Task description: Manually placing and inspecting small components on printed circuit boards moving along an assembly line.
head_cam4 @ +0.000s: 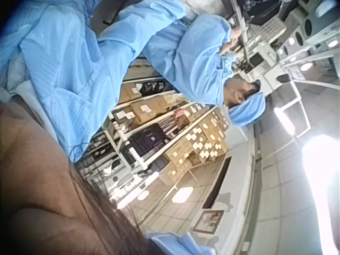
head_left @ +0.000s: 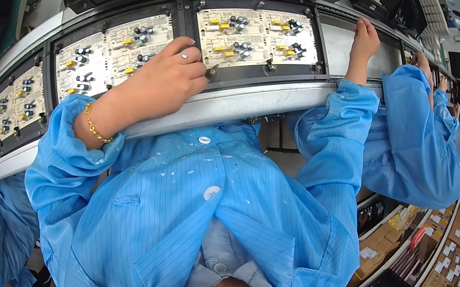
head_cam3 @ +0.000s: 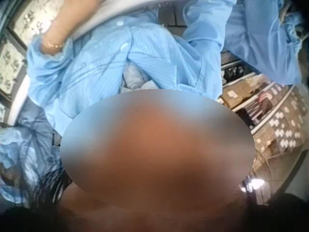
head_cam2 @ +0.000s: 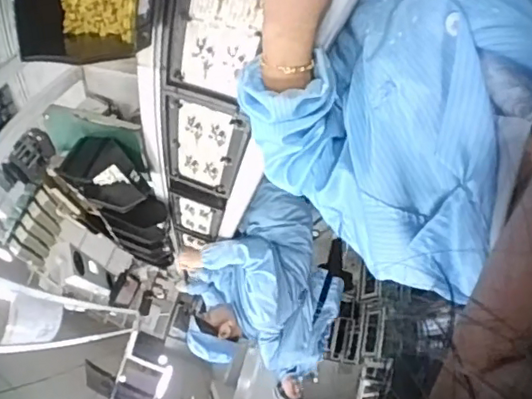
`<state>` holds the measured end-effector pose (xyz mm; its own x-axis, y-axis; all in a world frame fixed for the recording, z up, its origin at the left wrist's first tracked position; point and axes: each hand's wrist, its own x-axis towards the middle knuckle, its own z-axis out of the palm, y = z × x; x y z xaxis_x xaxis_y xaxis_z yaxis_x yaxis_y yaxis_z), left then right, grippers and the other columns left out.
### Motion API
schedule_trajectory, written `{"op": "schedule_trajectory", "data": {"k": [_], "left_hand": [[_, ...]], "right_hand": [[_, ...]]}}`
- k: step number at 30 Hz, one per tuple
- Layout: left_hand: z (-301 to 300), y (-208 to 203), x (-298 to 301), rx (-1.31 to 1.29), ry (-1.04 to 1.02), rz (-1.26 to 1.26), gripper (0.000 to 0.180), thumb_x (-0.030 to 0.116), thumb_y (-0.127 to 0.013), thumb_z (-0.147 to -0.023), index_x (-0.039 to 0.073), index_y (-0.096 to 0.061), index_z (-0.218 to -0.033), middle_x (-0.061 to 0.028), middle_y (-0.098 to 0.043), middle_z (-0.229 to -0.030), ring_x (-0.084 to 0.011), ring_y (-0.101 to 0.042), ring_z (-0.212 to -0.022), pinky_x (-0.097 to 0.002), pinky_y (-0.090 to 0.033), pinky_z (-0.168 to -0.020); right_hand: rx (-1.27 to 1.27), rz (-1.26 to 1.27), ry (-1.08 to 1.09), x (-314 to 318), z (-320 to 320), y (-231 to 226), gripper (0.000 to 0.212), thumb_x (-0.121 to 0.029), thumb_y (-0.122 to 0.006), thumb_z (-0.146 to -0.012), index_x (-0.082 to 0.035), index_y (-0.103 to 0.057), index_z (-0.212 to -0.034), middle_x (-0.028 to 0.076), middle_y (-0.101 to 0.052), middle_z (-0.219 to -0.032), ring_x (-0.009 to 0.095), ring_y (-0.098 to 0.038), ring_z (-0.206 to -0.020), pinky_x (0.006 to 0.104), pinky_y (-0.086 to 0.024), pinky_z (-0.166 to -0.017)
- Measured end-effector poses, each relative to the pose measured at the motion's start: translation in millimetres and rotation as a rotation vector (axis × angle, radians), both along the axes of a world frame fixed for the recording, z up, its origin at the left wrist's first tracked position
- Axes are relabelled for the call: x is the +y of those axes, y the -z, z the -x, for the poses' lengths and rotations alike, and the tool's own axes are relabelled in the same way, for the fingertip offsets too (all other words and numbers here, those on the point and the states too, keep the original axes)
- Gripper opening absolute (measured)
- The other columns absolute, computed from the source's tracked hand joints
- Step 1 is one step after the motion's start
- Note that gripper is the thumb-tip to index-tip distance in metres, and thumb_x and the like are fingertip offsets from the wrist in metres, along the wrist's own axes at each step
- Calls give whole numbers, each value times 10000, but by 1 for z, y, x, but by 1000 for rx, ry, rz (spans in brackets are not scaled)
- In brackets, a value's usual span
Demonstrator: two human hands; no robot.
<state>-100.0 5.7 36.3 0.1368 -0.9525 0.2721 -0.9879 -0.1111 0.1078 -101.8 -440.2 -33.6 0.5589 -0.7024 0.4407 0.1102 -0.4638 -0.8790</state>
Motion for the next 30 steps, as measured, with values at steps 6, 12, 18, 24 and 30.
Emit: {"op": "schedule_trajectory", "data": {"k": [6,12,18,24,30], "left_hand": [[1,2,5,65,-44,10,103,66,-516,-701,46,-601,-755,-44,-552,-818,-209,-505,-893,-413,-321,-1000],[3,4,2,99,-49,0,127,65,-530,-678,43,-608,-775,-46,-554,-837,-215,-499,-908,-404,-324,-994],[2,6,7,180,-52,-1,203,41,-554,-649,35,-623,-840,-51,-568,-901,-229,-497,-946,-407,-331,-996],[2,8,9,197,-51,6,219,46,-551,-664,32,-631,-867,-49,-576,-924,-228,-497,-951,-399,-336,-990],[1,10,11,169,-52,42,185,79,-534,-702,37,-634,-852,-39,-579,-918,-211,-500,-946,-375,-333,-981]], "right_hand": [[142,-37,-82,-28,0,7,164,-136,-610,-824,-28,-674,-928,10,-599,-650,43,-475,-529,173,-329,-457],[248,-95,-120,-32,6,9,166,-133,-611,-820,-19,-674,-923,16,-604,-650,54,-495,-543,184,-353,-478],[329,-104,-135,-30,3,9,165,-130,-617,-813,-12,-677,-911,29,-616,-659,75,-550,-580,190,-378,-498],[445,-83,-141,-27,3,10,169,-141,-599,-818,-24,-680,-908,27,-623,-663,68,-550,-577,190,-378,-496],[475,-85,-178,-24,0,12,183,-140,-578,-824,-27,-677,-928,22,-623,-677,67,-549,-589,188,-379,-503]]}}
